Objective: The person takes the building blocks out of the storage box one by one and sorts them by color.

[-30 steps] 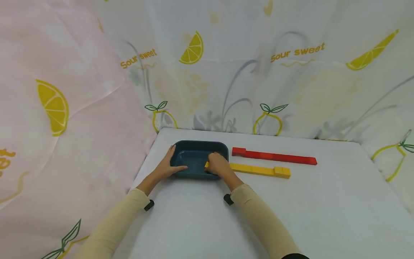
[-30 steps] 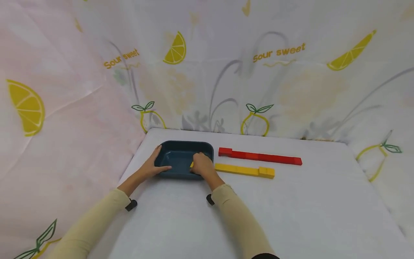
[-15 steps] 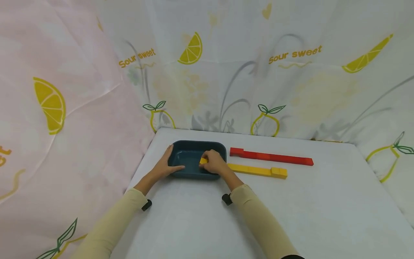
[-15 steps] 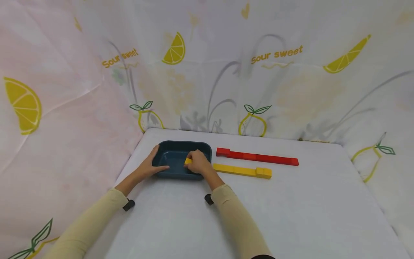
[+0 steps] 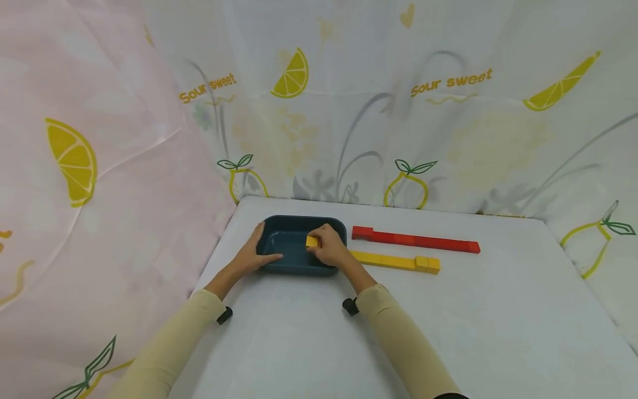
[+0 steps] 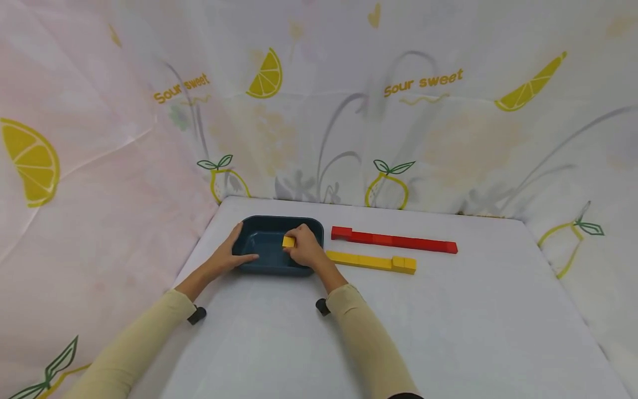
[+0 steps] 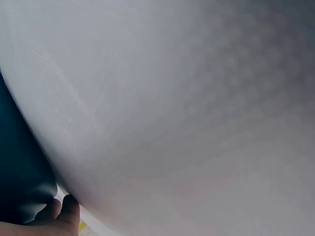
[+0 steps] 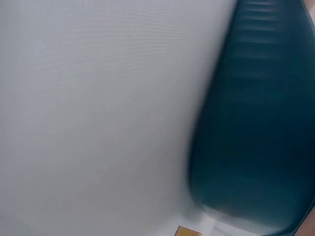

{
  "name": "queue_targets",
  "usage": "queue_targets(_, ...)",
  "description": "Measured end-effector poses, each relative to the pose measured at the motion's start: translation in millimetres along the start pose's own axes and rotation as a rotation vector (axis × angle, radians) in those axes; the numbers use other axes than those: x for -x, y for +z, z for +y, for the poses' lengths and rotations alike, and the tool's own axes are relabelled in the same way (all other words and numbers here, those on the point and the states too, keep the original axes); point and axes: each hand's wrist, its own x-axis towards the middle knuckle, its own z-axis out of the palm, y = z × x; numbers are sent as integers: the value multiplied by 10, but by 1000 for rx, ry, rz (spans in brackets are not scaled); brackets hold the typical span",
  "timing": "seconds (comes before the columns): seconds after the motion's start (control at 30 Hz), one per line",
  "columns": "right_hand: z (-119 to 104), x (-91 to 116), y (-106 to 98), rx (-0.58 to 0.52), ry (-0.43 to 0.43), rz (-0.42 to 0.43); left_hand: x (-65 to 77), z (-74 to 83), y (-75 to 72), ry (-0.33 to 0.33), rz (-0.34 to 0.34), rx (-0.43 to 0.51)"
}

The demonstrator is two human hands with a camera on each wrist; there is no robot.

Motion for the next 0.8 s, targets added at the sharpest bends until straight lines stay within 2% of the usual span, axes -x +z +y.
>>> queue_targets(0.23,-14,12,-31,-51,-53,36,-2,-20,-19,9,7,6)
queue_targets(0.37,-42,133,-154,-102,-73,43,8,-40,17,15,-7,14)
queue_targets(0.47,-114,315,-395,-110,-137,37,16,-50,48,20,-27,31)
queue_targets(0.63,-170,630,-958,-101,-227,51,38,-55,30,27,-9,38)
queue_targets(0.8,89,944,-1440,-31,-159,88,36,-26,-10,48,-11,38)
